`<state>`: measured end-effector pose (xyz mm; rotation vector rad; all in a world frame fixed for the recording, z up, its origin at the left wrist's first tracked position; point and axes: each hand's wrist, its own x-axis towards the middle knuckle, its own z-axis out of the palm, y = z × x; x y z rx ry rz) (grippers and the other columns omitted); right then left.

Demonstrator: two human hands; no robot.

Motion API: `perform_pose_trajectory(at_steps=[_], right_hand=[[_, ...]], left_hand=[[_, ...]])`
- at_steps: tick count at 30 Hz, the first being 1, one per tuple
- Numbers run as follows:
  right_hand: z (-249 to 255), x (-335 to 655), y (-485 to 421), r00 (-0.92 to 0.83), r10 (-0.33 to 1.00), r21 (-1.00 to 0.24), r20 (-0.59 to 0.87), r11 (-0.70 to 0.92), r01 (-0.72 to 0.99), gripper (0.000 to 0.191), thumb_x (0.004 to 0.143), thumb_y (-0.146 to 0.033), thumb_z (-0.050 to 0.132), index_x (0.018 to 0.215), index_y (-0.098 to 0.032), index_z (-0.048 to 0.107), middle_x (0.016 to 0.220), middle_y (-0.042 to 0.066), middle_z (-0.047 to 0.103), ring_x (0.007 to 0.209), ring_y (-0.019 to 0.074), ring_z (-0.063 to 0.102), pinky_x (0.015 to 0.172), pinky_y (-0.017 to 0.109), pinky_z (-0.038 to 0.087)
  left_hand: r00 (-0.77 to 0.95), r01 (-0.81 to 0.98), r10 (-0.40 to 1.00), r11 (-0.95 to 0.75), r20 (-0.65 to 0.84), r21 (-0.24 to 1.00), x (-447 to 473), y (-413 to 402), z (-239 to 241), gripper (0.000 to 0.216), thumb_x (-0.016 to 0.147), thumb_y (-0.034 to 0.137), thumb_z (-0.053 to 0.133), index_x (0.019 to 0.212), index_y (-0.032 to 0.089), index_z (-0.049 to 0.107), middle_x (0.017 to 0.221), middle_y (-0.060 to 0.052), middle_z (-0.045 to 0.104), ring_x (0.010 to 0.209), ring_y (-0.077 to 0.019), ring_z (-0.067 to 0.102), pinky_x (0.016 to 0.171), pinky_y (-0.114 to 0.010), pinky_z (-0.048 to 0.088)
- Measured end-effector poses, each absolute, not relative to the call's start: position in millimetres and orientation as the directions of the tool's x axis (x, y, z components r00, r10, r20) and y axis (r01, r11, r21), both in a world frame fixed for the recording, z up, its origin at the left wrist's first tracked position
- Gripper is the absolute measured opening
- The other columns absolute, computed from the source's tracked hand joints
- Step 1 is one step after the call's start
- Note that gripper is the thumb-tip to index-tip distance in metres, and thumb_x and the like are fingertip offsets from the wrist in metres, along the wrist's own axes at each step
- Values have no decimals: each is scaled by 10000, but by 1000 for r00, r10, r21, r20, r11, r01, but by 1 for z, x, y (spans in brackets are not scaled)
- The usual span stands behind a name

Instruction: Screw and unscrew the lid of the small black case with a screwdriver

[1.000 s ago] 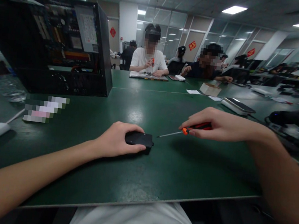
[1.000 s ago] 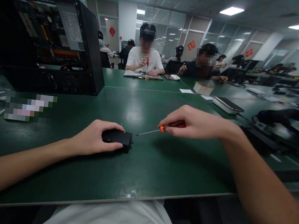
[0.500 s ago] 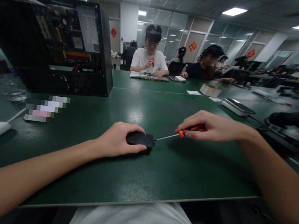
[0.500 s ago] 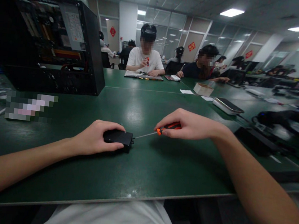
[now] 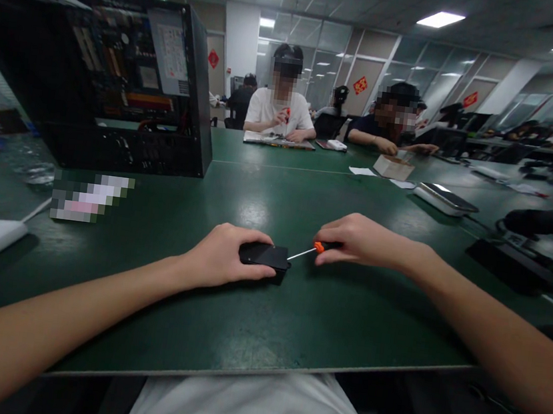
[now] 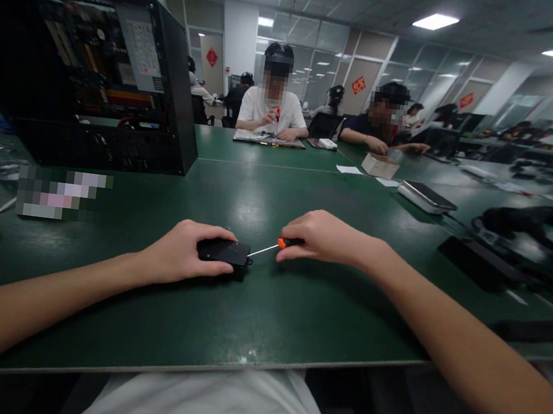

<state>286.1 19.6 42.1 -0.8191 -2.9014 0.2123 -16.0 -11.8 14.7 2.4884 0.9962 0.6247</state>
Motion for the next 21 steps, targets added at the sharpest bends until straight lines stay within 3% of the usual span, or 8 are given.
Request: perform_pose_trajectory(at_steps=[4, 12, 21], right_hand=[[32, 281, 22, -867, 482, -103, 125, 876, 472, 560, 982, -635, 435, 806, -146, 642, 700, 47, 596, 608, 127, 536, 591, 251, 317], [20, 268, 19, -874, 461, -241, 152, 875, 419, 541, 1014, -587, 411, 736, -152, 573, 636, 4, 521, 573, 99, 474, 582, 231, 307], [15, 268, 23, -871, 472, -291, 139, 860, 420, 525, 1022, -557, 425, 731, -146, 576, 630, -6, 513, 568, 89, 477, 581, 221, 311]], left_hand=[[638, 542, 720, -671, 272, 505, -16, -11, 12, 459, 814, 504, 773, 1122, 165, 750, 986, -39, 783, 835, -206, 714, 723, -276, 473], [612, 539, 732, -662, 299, 521, -15, -12, 10, 428, 838, 491, 749, 1126, 174, 753, 1012, -45, 792, 866, -224, 726, 747, -292, 486], [638, 473, 708, -671, 304, 571, -17, -9, 13, 436, 843, 460, 753, 1155, 158, 730, 1045, -57, 774, 895, -218, 712, 789, -287, 499]])
